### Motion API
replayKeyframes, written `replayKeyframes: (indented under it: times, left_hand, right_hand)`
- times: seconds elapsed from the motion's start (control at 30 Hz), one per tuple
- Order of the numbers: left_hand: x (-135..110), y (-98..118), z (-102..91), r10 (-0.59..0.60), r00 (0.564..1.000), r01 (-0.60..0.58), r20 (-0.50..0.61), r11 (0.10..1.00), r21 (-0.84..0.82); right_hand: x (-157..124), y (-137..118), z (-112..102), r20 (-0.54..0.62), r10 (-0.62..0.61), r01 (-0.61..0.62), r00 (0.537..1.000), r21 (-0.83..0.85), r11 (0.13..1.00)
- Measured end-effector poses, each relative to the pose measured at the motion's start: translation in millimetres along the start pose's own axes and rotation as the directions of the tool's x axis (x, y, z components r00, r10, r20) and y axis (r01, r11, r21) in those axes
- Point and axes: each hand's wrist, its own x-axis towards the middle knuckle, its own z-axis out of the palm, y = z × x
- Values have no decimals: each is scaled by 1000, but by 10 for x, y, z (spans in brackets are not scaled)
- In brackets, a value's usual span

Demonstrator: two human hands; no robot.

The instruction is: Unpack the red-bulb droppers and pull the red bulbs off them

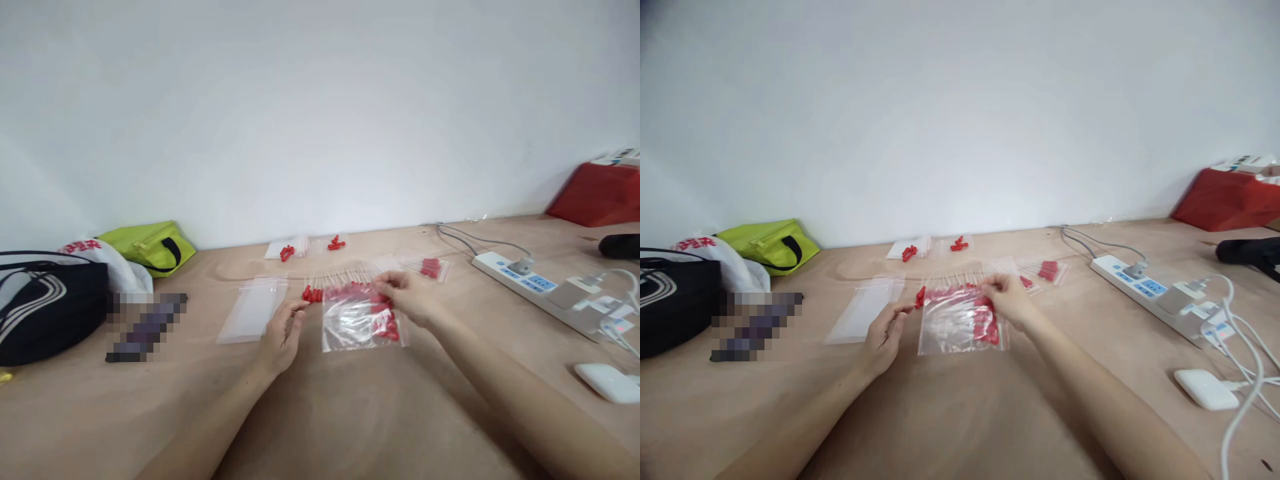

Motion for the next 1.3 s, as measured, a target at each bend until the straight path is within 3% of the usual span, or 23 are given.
replayKeyframes:
  times: [0.13, 0.23, 0.33, 0.43, 0.63, 0.8, 0.93, 1.07, 1.3]
  left_hand:
    - [-31, 142, 4, 181, 983, -179, -36, 982, 64]
    - [-53, 201, 46, 300, 938, -317, 176, 945, 81]
    - [-72, 197, 112, 265, 868, -318, 419, 946, 59]
    - [-90, 152, 154, 141, 840, -200, 525, 978, 58]
    - [-122, 94, 149, 32, 861, -73, 507, 995, 61]
    - [-89, 116, 141, 49, 888, -73, 457, 997, 36]
    - [54, 173, 183, 150, 897, -151, 416, 988, -30]
    - [232, 212, 303, 290, 852, -310, 437, 950, -26]
    - [373, 179, 428, 461, 709, -575, 533, 816, 58]
  right_hand:
    - [0, 352, 388, 101, 112, -121, 989, 86, 989]
    - [-18, 492, 521, 204, 161, -197, 966, 172, 965]
    - [-48, 504, 530, 311, 188, -281, 932, 287, 916]
    - [-86, 471, 436, 340, 257, -363, 905, 299, 883]
    - [-184, 501, 239, 462, 264, -385, 847, 190, 903]
    - [-203, 554, 301, 371, 259, -332, 892, 147, 932]
    - [-184, 577, 349, 314, 246, -310, 917, 170, 936]
    - [-180, 598, 368, 274, 249, -307, 929, 198, 931]
    - [-167, 637, 385, 249, 227, -278, 941, 192, 941]
